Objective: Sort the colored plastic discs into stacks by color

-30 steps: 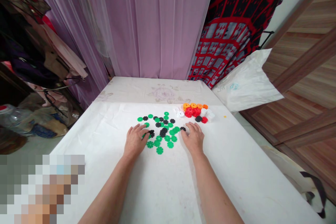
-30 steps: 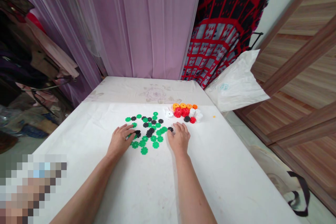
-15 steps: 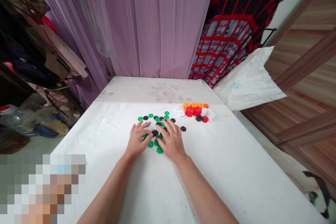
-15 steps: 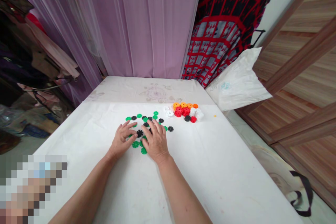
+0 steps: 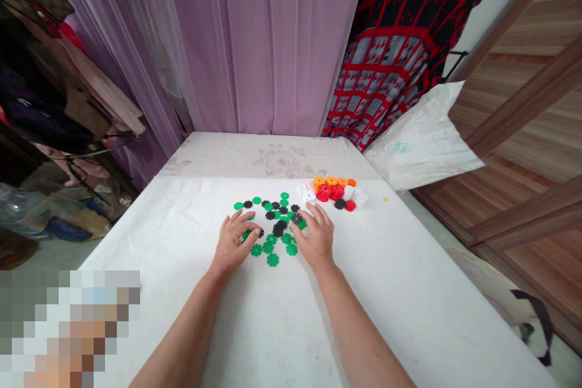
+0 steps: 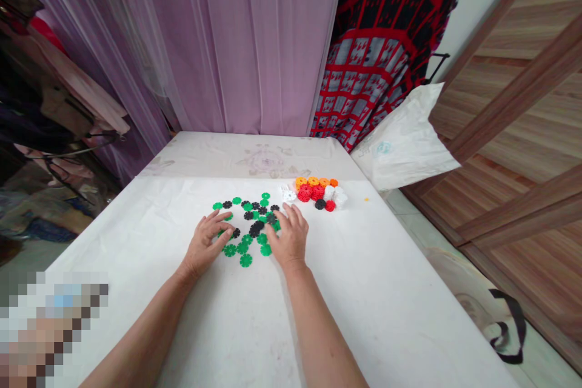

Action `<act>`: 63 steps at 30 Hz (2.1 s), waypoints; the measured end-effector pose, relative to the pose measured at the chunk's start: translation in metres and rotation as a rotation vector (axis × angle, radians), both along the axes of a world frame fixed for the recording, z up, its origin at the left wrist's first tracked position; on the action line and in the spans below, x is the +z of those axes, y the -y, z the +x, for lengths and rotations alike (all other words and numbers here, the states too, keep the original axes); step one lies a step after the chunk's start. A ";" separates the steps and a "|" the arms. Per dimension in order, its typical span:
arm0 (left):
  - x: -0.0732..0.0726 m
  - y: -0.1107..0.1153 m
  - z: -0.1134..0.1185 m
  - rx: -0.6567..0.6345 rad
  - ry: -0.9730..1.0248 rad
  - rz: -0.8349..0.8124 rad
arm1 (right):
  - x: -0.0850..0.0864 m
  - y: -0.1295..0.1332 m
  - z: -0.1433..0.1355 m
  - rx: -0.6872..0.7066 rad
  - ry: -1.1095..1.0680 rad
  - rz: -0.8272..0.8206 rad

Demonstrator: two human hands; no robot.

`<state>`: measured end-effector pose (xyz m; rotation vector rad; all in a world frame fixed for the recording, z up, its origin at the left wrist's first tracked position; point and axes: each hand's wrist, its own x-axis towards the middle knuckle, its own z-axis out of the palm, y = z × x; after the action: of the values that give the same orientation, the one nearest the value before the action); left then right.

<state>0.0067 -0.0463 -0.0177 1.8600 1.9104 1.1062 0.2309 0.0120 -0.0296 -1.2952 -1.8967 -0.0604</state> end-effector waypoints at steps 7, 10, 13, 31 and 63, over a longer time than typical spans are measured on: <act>-0.014 -0.007 -0.010 0.150 0.124 0.203 | -0.013 -0.020 0.042 -0.238 -0.012 -0.271; -0.014 -0.006 -0.011 0.185 0.156 0.230 | -0.008 -0.016 0.037 -0.236 0.030 -0.330; -0.012 -0.005 -0.009 0.189 0.167 0.226 | -0.004 -0.014 0.033 -0.252 0.044 -0.367; -0.010 -0.002 -0.008 0.185 0.191 0.144 | -0.016 -0.018 0.038 -0.210 0.000 -0.293; -0.014 -0.001 -0.011 0.069 -0.280 -0.028 | 0.025 0.015 -0.065 0.277 0.260 -0.293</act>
<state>-0.0045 -0.0452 -0.0321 2.0380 2.1410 0.8706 0.1655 -0.0035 -0.0044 -1.2457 -2.3618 0.2093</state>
